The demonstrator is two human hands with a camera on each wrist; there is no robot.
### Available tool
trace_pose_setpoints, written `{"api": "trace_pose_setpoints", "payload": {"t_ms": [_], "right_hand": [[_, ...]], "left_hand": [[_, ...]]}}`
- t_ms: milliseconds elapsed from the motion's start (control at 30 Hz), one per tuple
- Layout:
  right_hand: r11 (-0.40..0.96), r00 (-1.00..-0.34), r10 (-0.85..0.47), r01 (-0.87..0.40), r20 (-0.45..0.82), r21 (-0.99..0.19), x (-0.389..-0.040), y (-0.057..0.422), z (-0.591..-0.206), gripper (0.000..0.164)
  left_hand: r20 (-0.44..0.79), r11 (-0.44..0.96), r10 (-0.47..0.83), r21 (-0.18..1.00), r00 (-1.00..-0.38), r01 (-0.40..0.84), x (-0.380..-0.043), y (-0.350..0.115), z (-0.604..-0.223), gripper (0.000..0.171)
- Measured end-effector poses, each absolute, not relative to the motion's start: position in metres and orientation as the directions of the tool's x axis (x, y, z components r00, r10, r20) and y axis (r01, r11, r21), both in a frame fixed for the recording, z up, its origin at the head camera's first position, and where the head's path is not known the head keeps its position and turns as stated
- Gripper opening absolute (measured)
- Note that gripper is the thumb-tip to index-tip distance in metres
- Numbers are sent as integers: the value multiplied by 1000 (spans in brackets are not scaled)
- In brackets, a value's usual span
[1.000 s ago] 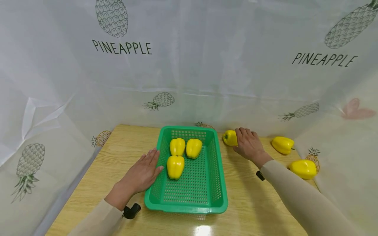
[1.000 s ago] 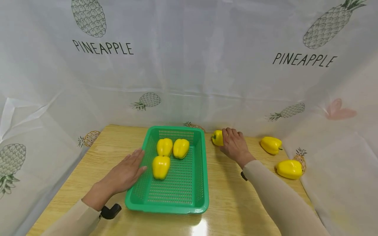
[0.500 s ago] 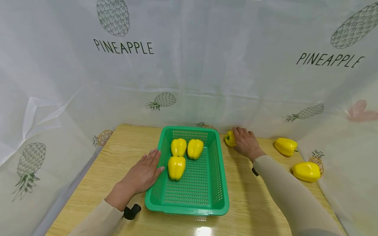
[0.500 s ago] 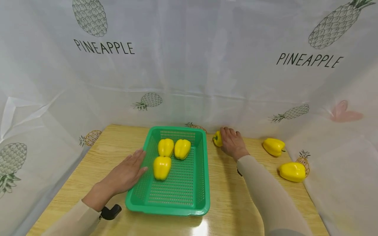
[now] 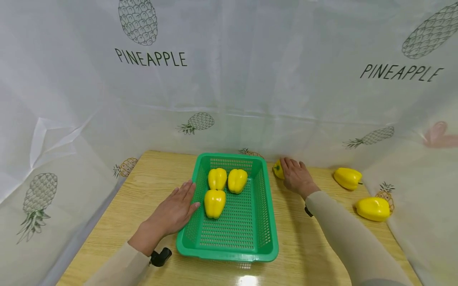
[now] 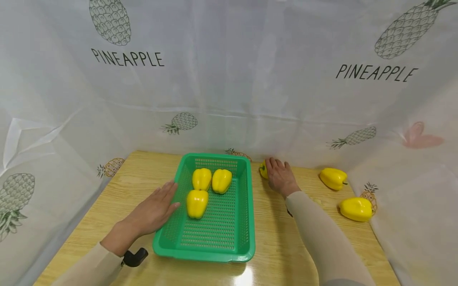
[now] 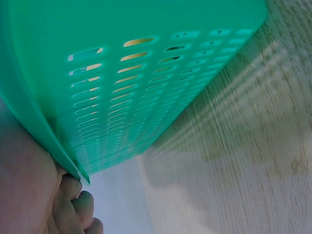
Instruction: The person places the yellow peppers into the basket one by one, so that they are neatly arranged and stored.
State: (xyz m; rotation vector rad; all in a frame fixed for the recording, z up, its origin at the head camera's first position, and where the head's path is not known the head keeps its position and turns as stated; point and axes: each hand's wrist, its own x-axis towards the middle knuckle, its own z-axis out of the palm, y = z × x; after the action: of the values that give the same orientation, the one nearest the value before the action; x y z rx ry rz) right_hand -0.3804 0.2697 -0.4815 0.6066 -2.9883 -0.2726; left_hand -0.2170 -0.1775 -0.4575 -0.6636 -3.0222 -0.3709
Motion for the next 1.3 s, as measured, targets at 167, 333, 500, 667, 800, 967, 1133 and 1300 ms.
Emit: {"api": "trace_pose_setpoints", "payload": {"t_ms": [167,333,500,667,800,967,1133,1300], "right_hand": [[902,-910,-404,-380,93,205,-373,276,-487,73],[911,-910,-395,-370,126,184,-363,283,-490,69],[923,-913,-373,-349,163,161,-347,290,-491,67],[929,-909,-362,-331,209,168,-331,297,-494,58],[929,-900,-363,-329,243,168,-318,304,-496,54],[931,-894,-360,-326,266,166,-305,311,-498,52],[943,-906,-326,-292,271,161,-295,312,-498,55],[970,-938,-241,-224,250,96,-281,304,-500,92]], "left_hand": [[78,878,413,230,-907,420,-217,-177,-459,69],[79,878,414,231,-907,420,-216,-177,-460,68],[77,877,414,233,-907,421,-216,-177,-461,68],[88,873,417,241,-905,425,-215,-177,-462,68],[83,873,414,245,-906,421,-215,-177,-463,69],[75,872,418,245,-905,423,-216,-178,-463,69],[80,871,421,242,-903,428,-217,-179,-461,69],[95,866,424,248,-901,434,-217,-179,-461,68]]}}
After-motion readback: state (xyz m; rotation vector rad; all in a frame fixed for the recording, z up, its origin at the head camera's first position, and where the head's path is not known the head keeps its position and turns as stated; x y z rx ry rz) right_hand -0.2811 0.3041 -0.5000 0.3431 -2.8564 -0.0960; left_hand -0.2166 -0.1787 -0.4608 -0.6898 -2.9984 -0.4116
